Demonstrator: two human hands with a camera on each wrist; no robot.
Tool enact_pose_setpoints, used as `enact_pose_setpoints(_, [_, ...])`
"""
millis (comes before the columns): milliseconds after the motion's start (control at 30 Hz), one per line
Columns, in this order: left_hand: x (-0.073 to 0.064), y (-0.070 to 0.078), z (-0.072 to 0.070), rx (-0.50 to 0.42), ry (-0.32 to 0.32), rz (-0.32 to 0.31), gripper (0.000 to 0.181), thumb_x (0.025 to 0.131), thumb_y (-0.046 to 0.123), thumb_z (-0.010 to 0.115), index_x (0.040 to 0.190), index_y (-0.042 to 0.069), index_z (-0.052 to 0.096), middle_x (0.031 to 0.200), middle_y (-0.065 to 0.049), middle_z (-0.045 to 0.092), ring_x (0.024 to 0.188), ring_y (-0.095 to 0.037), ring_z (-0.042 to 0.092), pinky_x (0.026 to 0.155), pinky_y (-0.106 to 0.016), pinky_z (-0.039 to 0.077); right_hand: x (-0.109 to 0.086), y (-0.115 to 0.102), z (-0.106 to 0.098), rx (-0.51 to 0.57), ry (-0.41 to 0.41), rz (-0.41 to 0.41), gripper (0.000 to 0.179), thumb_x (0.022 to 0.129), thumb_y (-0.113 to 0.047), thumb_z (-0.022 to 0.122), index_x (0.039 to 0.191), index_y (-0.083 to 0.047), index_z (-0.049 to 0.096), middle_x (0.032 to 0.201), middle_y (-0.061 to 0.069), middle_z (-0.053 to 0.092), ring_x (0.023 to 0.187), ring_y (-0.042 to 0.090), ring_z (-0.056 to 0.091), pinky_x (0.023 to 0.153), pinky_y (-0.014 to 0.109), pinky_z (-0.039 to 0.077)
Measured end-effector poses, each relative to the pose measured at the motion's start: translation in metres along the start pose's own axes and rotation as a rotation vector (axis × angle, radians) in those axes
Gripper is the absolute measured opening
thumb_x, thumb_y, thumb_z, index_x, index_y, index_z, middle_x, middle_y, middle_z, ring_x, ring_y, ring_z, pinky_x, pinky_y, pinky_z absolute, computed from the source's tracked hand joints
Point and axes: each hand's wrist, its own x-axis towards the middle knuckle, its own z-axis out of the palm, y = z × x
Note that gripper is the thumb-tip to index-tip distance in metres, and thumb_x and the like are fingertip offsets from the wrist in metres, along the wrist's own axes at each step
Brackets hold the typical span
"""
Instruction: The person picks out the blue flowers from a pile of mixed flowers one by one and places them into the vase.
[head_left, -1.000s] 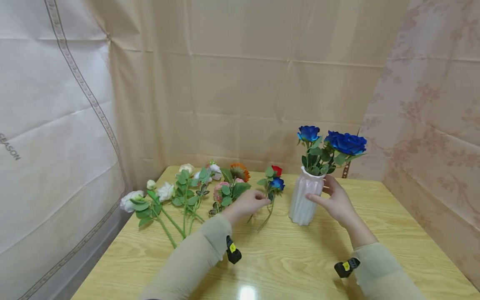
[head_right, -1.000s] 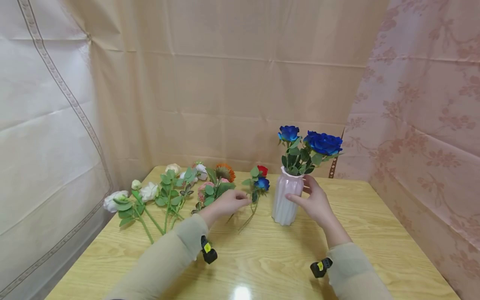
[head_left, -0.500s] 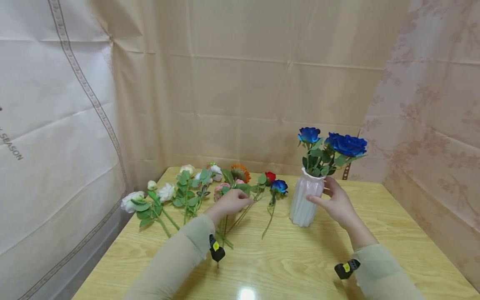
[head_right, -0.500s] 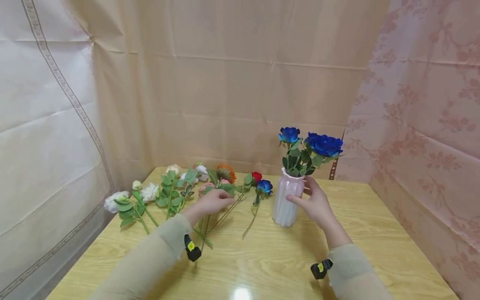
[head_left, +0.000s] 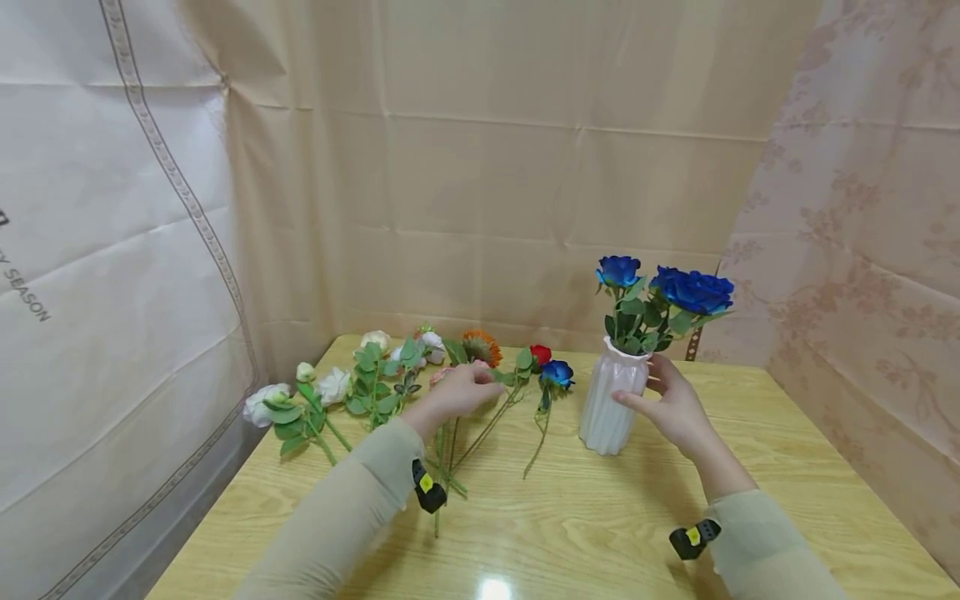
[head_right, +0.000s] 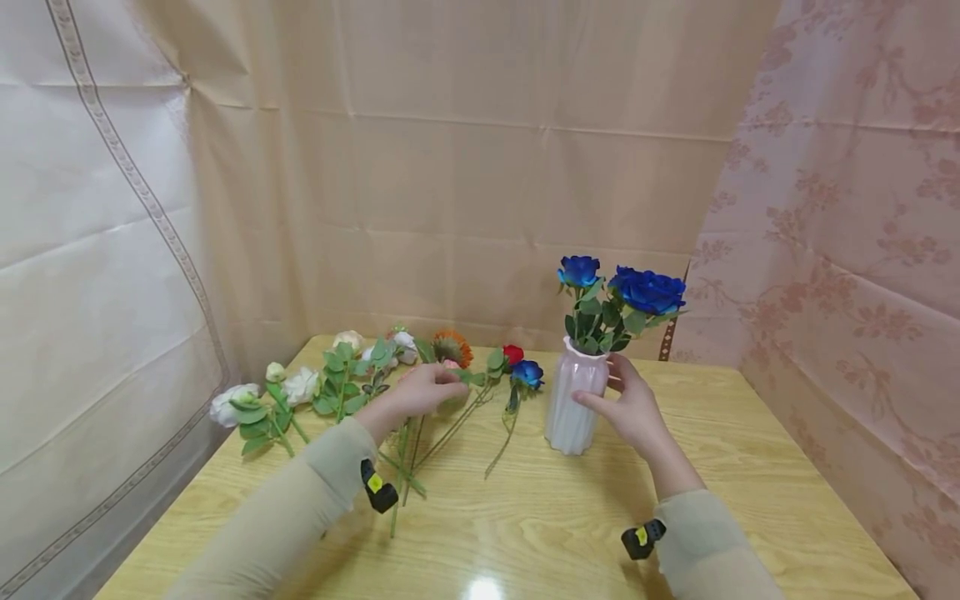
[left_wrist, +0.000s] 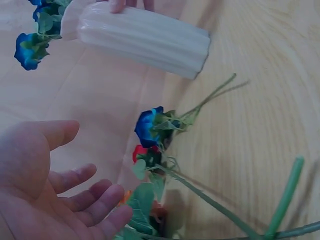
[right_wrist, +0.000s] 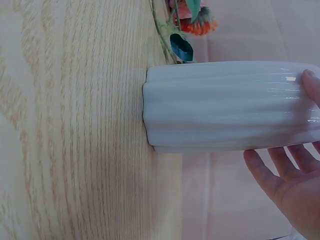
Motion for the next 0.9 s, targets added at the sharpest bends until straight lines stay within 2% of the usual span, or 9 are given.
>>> enact_pose_setpoints(67, [-0.001, 0.005, -0.002, 0.030, 0.021, -0.010, 0.033, 0.100, 0.045, 0.063, 0.119, 0.017, 0.068, 0.103, 0.006, 0.065, 0.080, -0.016, 0.056, 0.081, -0.042, 0.045, 0.000, 0.000, 0.000, 0.002, 0.003, 0.000, 0.092, 0.092, -0.044, 0.076, 0.160, -0.009, 0.025, 0.154, 0.025, 0.038, 0.135, 0.051, 0.042, 0.097, 0.066, 0.046])
enact_pose_setpoints(133, [-0.001, 0.008, -0.004, 0.055, 0.034, -0.020, 0.040, 0.100, 0.049, 0.063, 0.125, 0.018, 0.066, 0.113, 0.004, 0.066, 0.096, -0.019, 0.060, 0.096, -0.051, 0.041, -0.001, 0.000, 0.000, 0.000, 0.008, -0.001, 0.092, 0.092, -0.045, 0.077, 0.159, -0.010, 0.025, 0.154, 0.024, 0.038, 0.135, 0.050, 0.042, 0.097, 0.066, 0.046])
enact_pose_setpoints(200, [0.000, 0.011, -0.004, 0.052, 0.038, -0.026, 0.045, 0.099, 0.052, 0.063, 0.129, 0.019, 0.066, 0.120, 0.003, 0.066, 0.106, -0.021, 0.061, 0.103, -0.056, 0.038, -0.001, 0.000, 0.000, 0.001, 0.009, -0.001, 0.092, 0.091, -0.045, 0.077, 0.159, -0.011, 0.026, 0.154, 0.023, 0.038, 0.135, 0.050, 0.042, 0.098, 0.065, 0.046])
enact_pose_setpoints(367, [0.004, 0.020, -0.004, -0.018, 0.014, -0.005, 0.054, 0.099, 0.054, 0.062, 0.138, 0.016, 0.060, 0.132, -0.002, 0.062, 0.117, -0.024, 0.060, 0.098, -0.050, 0.049, 0.000, 0.000, -0.001, -0.003, 0.002, 0.007, 0.093, 0.091, -0.047, 0.076, 0.160, -0.011, 0.025, 0.154, 0.024, 0.038, 0.136, 0.050, 0.041, 0.098, 0.066, 0.045])
enact_pose_setpoints(467, [0.005, 0.029, -0.004, -0.036, 0.000, 0.001, 0.059, 0.099, 0.054, 0.061, 0.143, 0.014, 0.057, 0.138, -0.004, 0.059, 0.124, -0.027, 0.057, 0.100, -0.049, 0.049, 0.000, 0.001, -0.001, -0.004, -0.001, 0.007, 0.093, 0.092, -0.045, 0.076, 0.160, -0.010, 0.024, 0.155, 0.024, 0.037, 0.136, 0.050, 0.041, 0.098, 0.066, 0.046])
enact_pose_setpoints(667, [0.014, 0.042, 0.003, 0.023, 0.008, 0.024, 0.056, 0.101, 0.049, 0.062, 0.142, 0.010, 0.057, 0.138, -0.008, 0.059, 0.125, -0.029, 0.056, 0.100, -0.047, 0.049, 0.001, 0.002, 0.000, 0.000, -0.004, -0.002, 0.092, 0.092, -0.043, 0.076, 0.160, -0.010, 0.024, 0.155, 0.025, 0.037, 0.136, 0.051, 0.041, 0.097, 0.066, 0.046])
enact_pose_setpoints(900, [0.023, 0.045, 0.024, 0.094, -0.001, 0.076, 0.056, 0.101, 0.044, 0.063, 0.140, 0.004, 0.058, 0.139, -0.013, 0.059, 0.125, -0.031, 0.057, 0.106, -0.051, 0.043, 0.000, 0.001, 0.000, -0.005, 0.006, 0.002, 0.092, 0.091, -0.047, 0.077, 0.159, -0.010, 0.027, 0.154, 0.023, 0.039, 0.136, 0.050, 0.042, 0.098, 0.066, 0.045])
